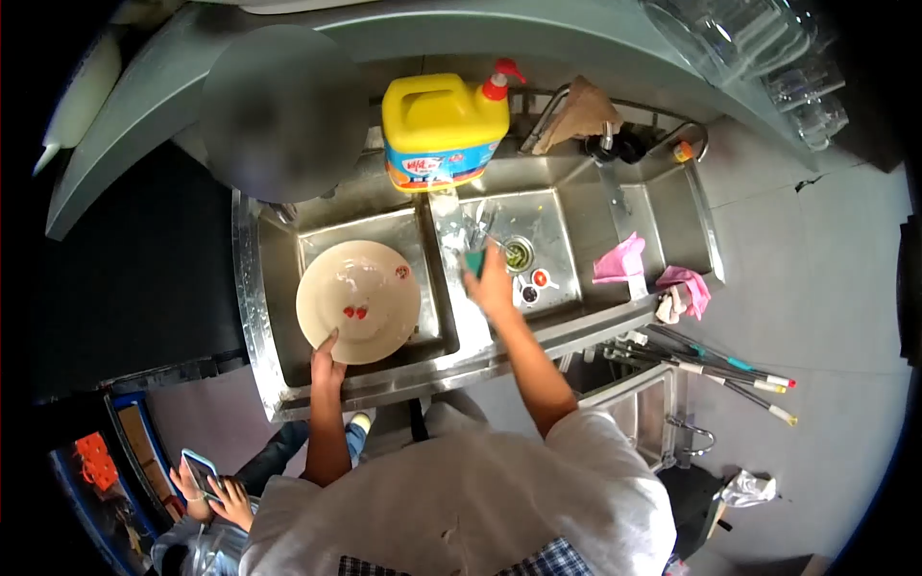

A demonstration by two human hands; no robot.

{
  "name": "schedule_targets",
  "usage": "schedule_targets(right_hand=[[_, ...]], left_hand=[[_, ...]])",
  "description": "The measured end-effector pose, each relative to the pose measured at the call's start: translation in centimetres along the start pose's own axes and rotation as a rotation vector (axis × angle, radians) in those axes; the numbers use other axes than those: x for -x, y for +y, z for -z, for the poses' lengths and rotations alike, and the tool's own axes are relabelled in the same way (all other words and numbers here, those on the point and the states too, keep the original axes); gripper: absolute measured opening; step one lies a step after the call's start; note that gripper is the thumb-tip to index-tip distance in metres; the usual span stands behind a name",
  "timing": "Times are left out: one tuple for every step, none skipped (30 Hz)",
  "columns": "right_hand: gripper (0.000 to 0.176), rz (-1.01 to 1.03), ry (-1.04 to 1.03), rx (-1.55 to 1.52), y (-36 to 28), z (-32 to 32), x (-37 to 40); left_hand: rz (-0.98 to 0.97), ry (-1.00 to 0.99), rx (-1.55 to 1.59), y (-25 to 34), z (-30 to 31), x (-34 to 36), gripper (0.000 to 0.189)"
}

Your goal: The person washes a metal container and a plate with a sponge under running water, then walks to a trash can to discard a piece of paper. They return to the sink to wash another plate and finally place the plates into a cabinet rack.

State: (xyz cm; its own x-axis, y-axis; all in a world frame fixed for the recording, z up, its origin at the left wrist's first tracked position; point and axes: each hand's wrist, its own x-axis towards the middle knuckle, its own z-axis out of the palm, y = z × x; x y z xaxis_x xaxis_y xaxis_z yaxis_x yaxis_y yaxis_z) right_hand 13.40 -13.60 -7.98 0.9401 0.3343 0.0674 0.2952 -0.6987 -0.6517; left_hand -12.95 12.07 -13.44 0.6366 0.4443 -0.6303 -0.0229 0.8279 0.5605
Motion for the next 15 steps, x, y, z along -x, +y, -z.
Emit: schedule_targets(right_hand=[[0.076, 0.106, 0.207, -0.159, 0.8, 0.5, -1.5], [0.068, 0.168, 0.334, -0.262, 1.9, 0.5, -4.2], [0.057, -0.233, -0.065, -0.840, -0.1, 4.2, -7.0], [0.045, -0.359, -0.129, -1.156, -2.1, 6.9, -10.1], [0.034, -0.338, -0.108, -1.374, -4.5, 9.6, -12.2], [0.028, -0.411, -0.116, -1.536, -6.9, 12.1, -14.4], [0.029, -0.401, -0.228, -1.669, -7.9, 13.6, -16.9], [0.030, -0.311, -0.333, -1.768, -7.9, 14.1, -19.2], [0.027, -0.297, -0.350, -1.815, -9.5, 14.7, -20.3], [0.025, -0.351, -0.323, -1.861, -10.4, 14.5, -22.0], [0.022, -0.408, -0.296, -1.905, -11.2, 14.1, -23.3], [0.021, -0.432, -0.295, -1.914, -11.8, 13.8, -24.0], [0.019, -0.455, -0.296, -1.921, -12.5, 13.4, -24.7], [0.017, -0.479, -0.296, -1.927, -13.0, 13.3, -25.3], [0.016, -0.450, -0.307, -1.898, -13.1, 13.0, -26.0]], left_hand=[[0.030, 0.003, 0.028, -0.3, 0.6, 0.6, 0.049], [0.053, -0.001, 0.067, -0.6, 0.8, 0.8, 0.049], [0.066, -0.012, 0.113, -0.9, 0.5, 0.7, 0.049], [0.056, -0.009, 0.126, -0.8, -0.2, 1.5, 0.048], [0.016, -0.005, 0.129, -1.3, 0.1, 1.5, 0.049], [0.012, 0.005, 0.142, -1.5, 0.0, 1.7, 0.049], [0.014, 0.019, 0.153, -1.6, 0.0, 2.1, 0.050], [0.020, 0.028, 0.159, -1.6, -0.1, 2.5, 0.050], [0.024, 0.036, 0.167, -1.5, -0.3, 2.9, 0.050], [0.027, 0.044, 0.175, -1.4, -0.5, 3.1, 0.050], [0.019, 0.035, 0.173, -1.3, -0.4, 3.3, 0.050], [0.013, 0.027, 0.173, -1.3, -0.3, 3.4, 0.051], [0.005, 0.018, 0.175, -1.4, -0.3, 3.5, 0.051], [-0.002, 0.014, 0.169, -1.3, -0.2, 3.7, 0.052], [-0.013, 0.007, 0.177, -1.4, -0.2, 3.7, 0.052]])
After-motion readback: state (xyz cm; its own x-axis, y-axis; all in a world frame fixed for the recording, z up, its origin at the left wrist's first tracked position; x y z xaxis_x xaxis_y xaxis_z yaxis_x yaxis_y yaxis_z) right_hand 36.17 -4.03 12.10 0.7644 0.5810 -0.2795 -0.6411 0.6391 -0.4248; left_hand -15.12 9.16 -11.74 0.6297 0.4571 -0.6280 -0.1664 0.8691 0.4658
